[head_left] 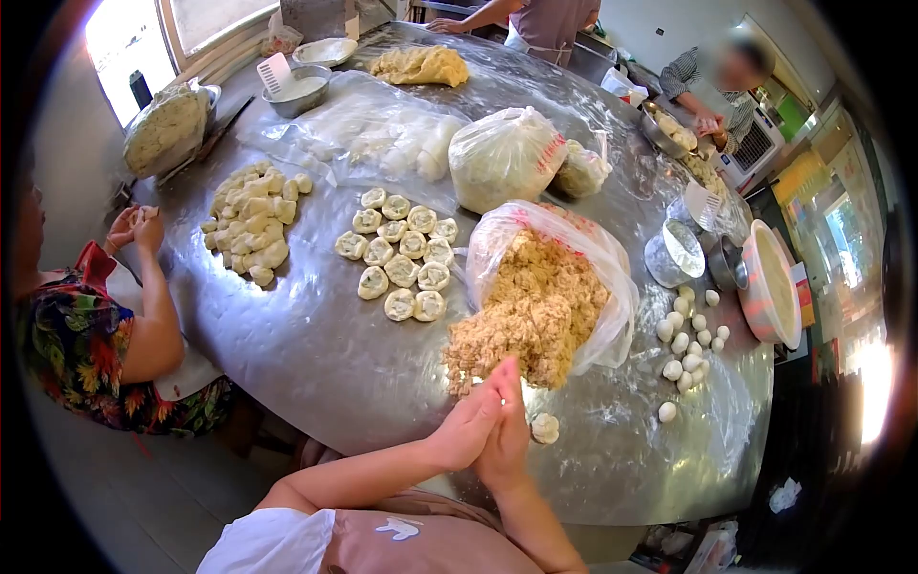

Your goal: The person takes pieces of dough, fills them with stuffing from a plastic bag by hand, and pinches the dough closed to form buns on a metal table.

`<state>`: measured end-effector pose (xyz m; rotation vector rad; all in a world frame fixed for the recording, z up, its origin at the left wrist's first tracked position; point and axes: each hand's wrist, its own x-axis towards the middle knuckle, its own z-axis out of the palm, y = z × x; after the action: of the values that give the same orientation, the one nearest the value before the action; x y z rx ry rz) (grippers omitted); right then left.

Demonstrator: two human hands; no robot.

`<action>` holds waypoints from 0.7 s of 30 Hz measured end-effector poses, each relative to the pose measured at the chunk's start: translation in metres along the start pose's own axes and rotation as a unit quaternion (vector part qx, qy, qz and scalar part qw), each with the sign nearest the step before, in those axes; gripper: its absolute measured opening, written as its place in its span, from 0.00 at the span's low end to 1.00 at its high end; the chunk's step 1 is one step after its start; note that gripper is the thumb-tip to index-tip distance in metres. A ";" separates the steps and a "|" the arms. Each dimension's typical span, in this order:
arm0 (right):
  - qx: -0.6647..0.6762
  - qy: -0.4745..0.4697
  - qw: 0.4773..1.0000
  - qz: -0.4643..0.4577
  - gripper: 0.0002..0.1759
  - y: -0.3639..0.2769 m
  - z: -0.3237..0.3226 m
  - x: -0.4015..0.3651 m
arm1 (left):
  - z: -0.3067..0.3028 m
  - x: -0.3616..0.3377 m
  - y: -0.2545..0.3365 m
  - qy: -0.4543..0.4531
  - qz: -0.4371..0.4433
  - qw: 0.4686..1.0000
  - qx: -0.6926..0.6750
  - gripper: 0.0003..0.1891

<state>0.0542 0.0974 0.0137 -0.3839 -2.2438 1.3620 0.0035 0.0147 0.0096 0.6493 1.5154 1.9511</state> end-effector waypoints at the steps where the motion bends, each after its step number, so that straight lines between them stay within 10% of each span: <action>1: -0.024 -0.011 0.999 -0.020 0.26 0.005 0.002 0.002 | 0.001 -0.002 0.002 -0.019 -0.022 1.000 -0.003 0.31; 3: 0.042 -0.002 0.999 0.030 0.44 0.005 -0.010 0.023 | 0.009 -0.011 0.006 -0.055 -0.072 0.996 -0.012 0.29; 8: 0.023 -0.010 1.000 -0.013 0.52 0.009 -0.015 0.034 | 0.017 -0.005 0.016 0.009 -0.037 0.999 -0.010 0.23; 16: 0.255 0.018 0.966 -0.041 0.44 -0.031 0.005 0.006 | -0.002 0.006 0.025 0.191 -0.170 0.956 -0.142 0.23; 21: 0.229 -0.085 0.969 0.038 0.32 -0.024 0.014 -0.012 | -0.025 0.014 0.026 0.217 -0.049 0.956 -0.192 0.31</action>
<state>0.0570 0.0699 0.0268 -0.1971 -1.9712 1.9567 -0.0275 0.0022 0.0296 -0.0245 1.3086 2.3214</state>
